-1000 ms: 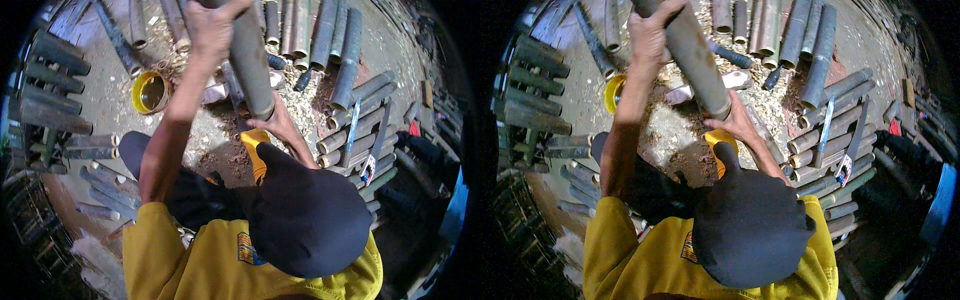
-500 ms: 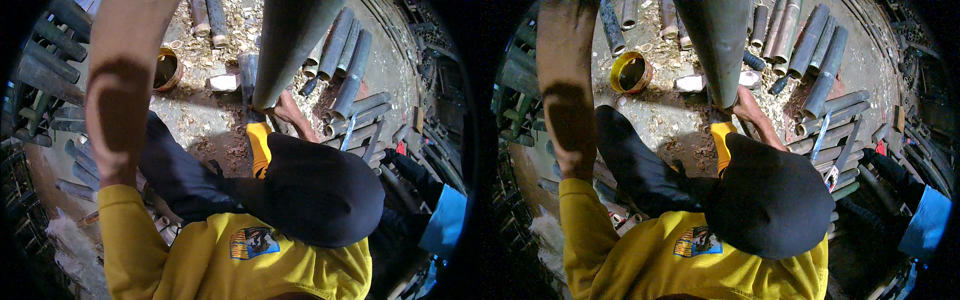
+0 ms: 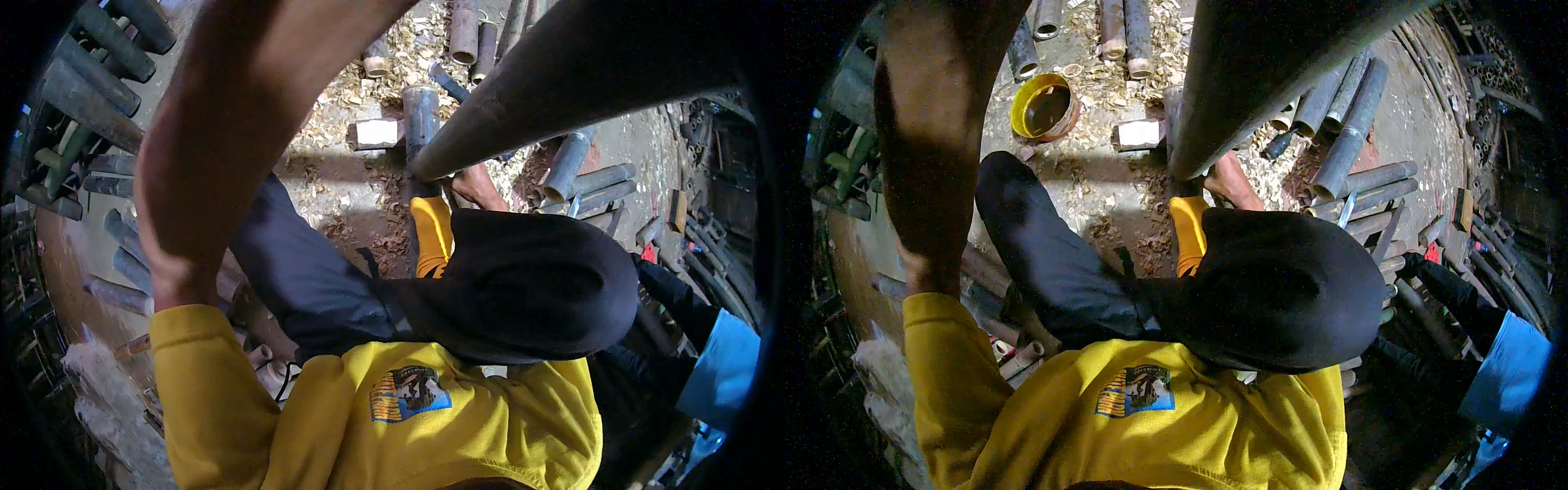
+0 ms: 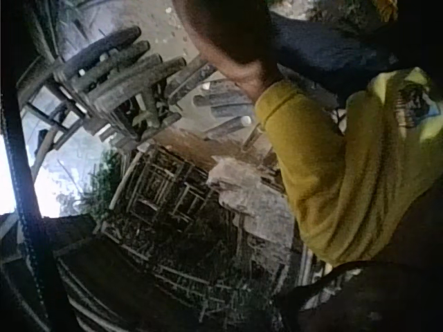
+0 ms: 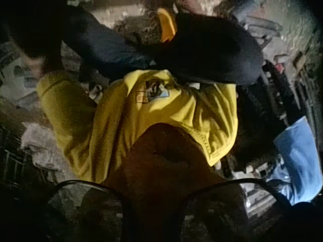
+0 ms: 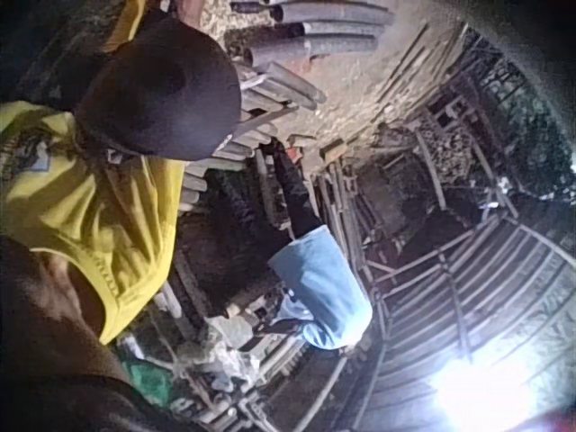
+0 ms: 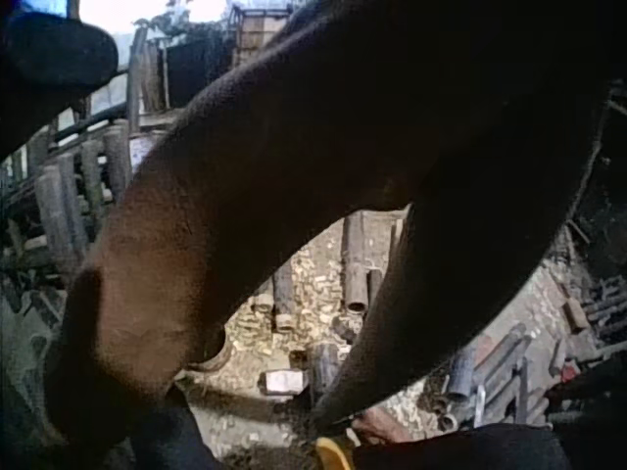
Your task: The person uses a curved blade to shave the edges and inner surfaces of bamboo pieces, occasionally picking up larger bamboo poles to check their fit or position them on the ground.
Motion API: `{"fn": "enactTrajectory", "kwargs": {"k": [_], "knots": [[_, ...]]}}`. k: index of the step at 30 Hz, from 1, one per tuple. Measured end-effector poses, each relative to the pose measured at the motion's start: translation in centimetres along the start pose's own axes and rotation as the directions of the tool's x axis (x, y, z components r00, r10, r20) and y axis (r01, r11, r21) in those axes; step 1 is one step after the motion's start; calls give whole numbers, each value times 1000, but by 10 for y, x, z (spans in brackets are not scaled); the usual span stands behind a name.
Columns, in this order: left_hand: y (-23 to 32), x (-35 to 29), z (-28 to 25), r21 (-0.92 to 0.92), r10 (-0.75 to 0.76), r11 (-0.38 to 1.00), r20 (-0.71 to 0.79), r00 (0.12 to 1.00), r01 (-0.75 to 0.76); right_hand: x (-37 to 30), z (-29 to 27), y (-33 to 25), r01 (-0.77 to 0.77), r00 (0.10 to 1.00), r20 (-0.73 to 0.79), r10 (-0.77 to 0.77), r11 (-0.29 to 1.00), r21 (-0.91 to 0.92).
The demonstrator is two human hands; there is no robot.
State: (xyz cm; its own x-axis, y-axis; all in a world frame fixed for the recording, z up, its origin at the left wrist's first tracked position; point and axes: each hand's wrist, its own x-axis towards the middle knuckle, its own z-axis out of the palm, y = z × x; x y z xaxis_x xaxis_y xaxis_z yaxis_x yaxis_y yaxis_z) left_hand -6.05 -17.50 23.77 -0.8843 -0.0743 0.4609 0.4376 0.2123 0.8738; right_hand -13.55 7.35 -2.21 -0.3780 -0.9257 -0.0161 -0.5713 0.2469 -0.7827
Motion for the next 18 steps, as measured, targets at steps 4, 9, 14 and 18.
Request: {"fn": "enactTrajectory", "kwargs": {"k": [4,9,14,18], "knots": [[1,-4,0,26,-15,1000,30,999,14,-4,3,17,43,998,-44,-43,999,-15],[2,-8,0,82,-52,996,79,996,46,-9,11,1,-62,993,-99,63,998,12],[1,-11,0,122,-81,990,116,990,67,-9,8,-1,4,993,-119,0,999,34],[0,-11,6,139,-88,988,150,985,67,-6,5,16,48,993,-111,-52,998,-38]]}}
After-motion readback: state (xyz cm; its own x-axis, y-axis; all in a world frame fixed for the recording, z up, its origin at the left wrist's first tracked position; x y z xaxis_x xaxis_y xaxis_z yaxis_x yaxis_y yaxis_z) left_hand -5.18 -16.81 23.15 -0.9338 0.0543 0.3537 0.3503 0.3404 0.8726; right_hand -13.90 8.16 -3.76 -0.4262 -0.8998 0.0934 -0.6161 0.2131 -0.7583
